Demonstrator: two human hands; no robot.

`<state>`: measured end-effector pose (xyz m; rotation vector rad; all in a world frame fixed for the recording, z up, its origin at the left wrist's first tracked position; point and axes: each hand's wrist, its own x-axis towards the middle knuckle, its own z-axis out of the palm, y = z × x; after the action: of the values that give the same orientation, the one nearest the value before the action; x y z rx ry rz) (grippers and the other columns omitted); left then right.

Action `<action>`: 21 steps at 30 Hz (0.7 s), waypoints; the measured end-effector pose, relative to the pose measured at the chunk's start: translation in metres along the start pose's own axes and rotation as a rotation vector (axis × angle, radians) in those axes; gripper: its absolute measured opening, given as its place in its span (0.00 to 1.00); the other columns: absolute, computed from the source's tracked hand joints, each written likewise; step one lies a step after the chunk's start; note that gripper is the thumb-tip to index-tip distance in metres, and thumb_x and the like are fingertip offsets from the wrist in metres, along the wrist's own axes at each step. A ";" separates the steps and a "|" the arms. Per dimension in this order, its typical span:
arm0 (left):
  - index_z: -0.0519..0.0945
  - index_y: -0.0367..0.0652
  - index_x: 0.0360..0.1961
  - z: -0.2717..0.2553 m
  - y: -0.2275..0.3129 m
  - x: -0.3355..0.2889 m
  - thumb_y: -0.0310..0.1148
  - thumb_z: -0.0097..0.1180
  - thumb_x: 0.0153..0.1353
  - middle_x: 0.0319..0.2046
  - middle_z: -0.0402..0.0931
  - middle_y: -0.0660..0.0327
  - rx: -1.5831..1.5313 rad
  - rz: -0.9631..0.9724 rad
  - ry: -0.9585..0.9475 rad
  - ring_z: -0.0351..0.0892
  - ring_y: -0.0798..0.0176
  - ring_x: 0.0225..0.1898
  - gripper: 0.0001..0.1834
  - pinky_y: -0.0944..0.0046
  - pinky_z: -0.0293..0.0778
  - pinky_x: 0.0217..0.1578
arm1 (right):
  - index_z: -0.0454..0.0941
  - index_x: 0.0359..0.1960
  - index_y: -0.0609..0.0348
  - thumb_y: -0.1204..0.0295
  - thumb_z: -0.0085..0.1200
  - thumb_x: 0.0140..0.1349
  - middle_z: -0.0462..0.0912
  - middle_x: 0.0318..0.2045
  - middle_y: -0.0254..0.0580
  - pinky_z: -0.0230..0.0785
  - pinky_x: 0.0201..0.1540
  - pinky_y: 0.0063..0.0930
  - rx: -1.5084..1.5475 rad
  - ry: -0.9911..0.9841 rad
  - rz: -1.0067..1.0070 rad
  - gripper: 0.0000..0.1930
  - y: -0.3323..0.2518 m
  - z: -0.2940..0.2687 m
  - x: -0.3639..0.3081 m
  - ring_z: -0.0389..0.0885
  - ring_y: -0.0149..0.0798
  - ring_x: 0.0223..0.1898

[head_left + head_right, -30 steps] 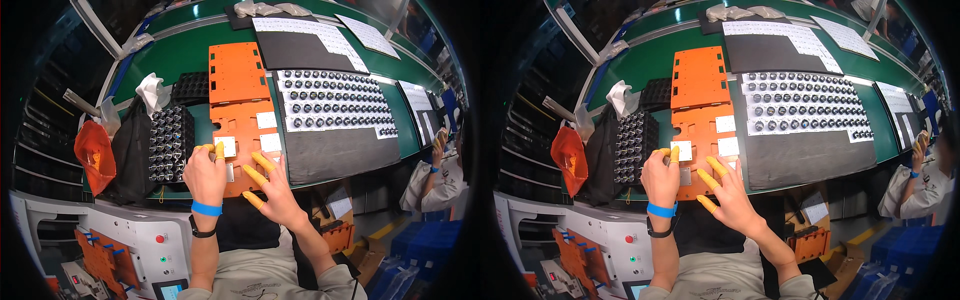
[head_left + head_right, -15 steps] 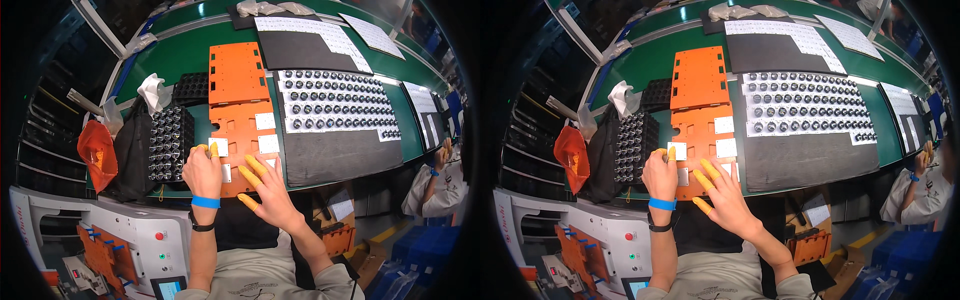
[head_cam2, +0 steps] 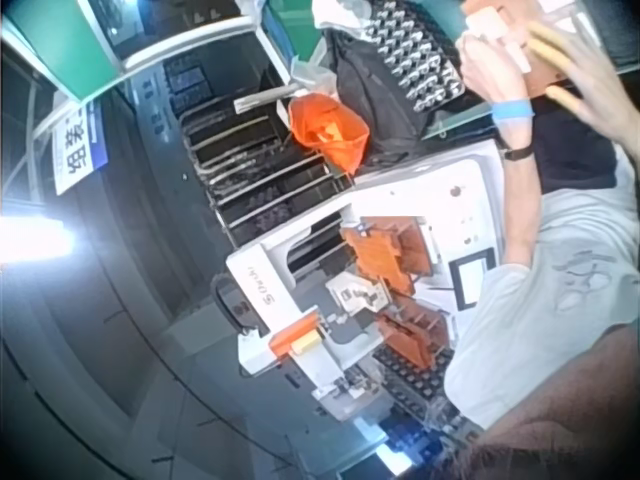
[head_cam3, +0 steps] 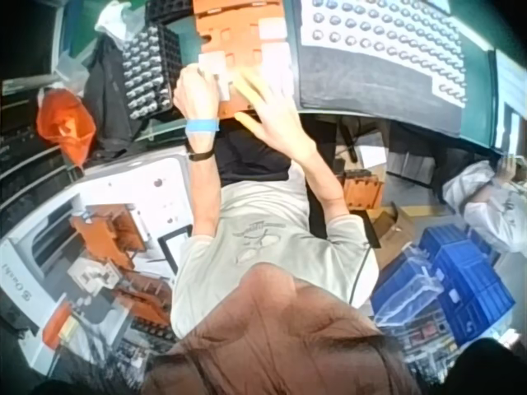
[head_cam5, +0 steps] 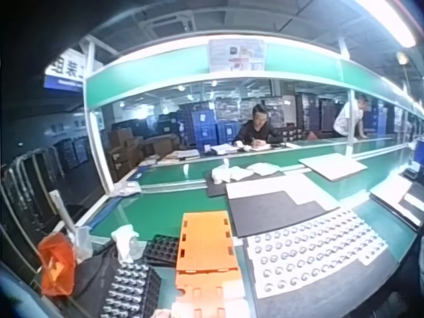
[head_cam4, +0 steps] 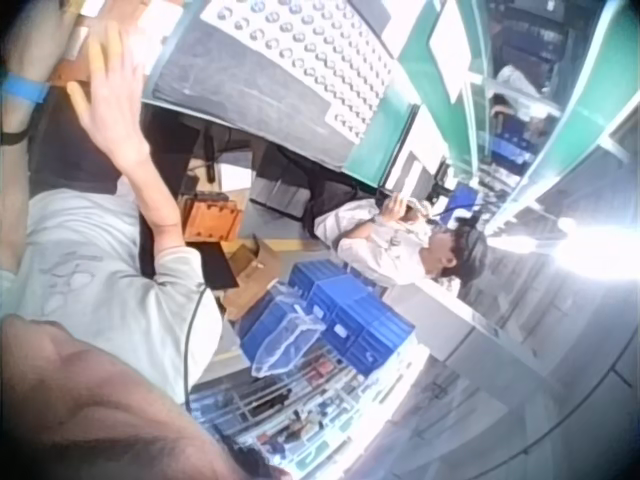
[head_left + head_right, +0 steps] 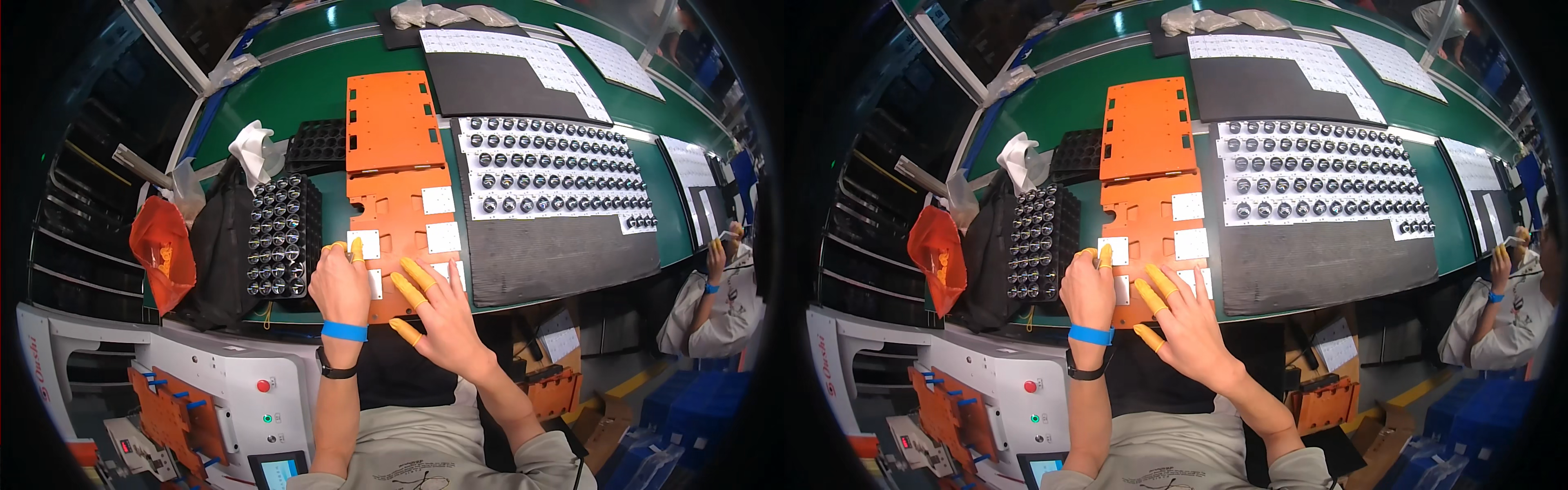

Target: The person places small cylindrical components into an orange fixture, then uses a press machine to secure them. They repeat this process, picking components from a tray and placing them into the fixture before pressing.

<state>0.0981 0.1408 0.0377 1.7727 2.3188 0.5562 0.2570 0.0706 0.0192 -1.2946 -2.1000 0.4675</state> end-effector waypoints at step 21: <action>0.81 0.34 0.46 0.005 -0.001 -0.003 0.34 0.53 0.68 0.46 0.79 0.43 -0.045 -0.026 -0.017 0.82 0.37 0.43 0.14 0.43 0.77 0.44 | 0.72 0.63 0.62 0.65 0.67 0.58 0.69 0.65 0.51 0.42 0.74 0.62 -0.022 0.094 -0.009 0.31 -0.002 0.006 0.000 0.63 0.53 0.70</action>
<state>0.0996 0.1390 0.0323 1.7186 2.2956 0.5823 0.2515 0.0696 0.0154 -1.2943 -2.0376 0.3733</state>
